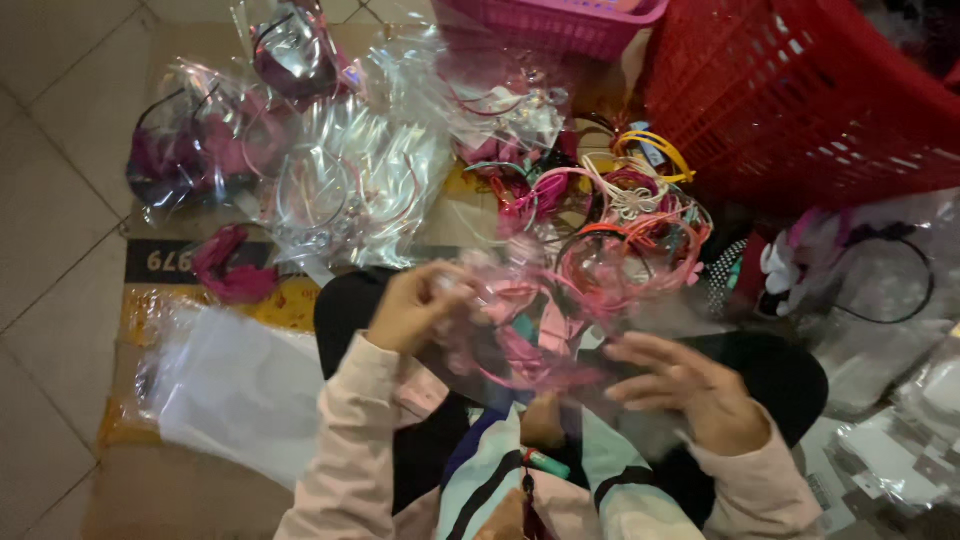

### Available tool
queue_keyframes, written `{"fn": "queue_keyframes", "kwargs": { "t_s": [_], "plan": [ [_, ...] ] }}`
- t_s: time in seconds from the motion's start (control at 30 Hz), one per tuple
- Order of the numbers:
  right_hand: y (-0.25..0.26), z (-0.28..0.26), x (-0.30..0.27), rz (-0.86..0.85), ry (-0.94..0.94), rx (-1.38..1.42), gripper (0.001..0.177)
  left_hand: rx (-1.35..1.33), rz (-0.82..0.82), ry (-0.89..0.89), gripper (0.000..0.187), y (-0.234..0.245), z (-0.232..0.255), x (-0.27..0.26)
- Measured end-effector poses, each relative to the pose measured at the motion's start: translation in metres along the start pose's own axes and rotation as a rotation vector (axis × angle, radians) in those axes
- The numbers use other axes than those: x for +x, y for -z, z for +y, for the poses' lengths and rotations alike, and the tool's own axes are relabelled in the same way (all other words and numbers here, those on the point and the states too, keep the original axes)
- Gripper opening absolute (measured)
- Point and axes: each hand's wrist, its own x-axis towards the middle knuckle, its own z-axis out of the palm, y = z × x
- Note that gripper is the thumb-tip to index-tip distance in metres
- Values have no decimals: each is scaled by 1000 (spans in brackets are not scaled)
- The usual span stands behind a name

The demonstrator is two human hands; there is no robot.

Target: The person packages hair accessories into plastic bags and seals them using an impulse sealer.

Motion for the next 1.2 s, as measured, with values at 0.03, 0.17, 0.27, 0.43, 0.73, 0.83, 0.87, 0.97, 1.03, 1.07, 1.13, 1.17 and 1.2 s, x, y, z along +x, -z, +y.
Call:
{"fn": "queue_keyframes", "kwargs": {
  "t_s": [0.03,0.17,0.27,0.43,0.73,0.83,0.87,0.97,1.03,1.07,1.13,1.17,1.2],
  "plan": [
    [8,2,1,64,105,51,50,32,191,57,16,21,-13,-2],
    [8,-27,10,474,221,-308,39,-437,721,174,25,86,-13,-3],
    [43,2,29,568,283,-320,34,-706,1034,47,10,178,-106,1],
    [76,56,73,563,298,-250,29,-781,1100,-95,13,242,-189,0],
    [65,88,103,665,291,-892,20,-141,1377,-134,67,256,-248,-91],
    [63,89,105,643,309,-964,19,258,1434,71,70,244,-263,-158],
    [68,93,104,630,309,-1022,18,391,1437,451,82,240,-271,-183],
    [89,118,113,618,291,-1076,17,825,1159,1011,105,211,-261,-209],
    [91,126,116,634,265,-1046,18,861,1118,1024,108,198,-268,-225],
    [91,130,119,640,247,-1011,19,897,1090,1037,112,193,-271,-233],
    [84,124,117,640,244,-1007,19,927,1104,1032,110,190,-277,-237],
    [80,121,117,631,243,-999,20,959,1128,1030,108,189,-280,-239],
    [77,113,114,634,243,-1000,20,959,1126,1028,108,192,-286,-241]
  ]
}}
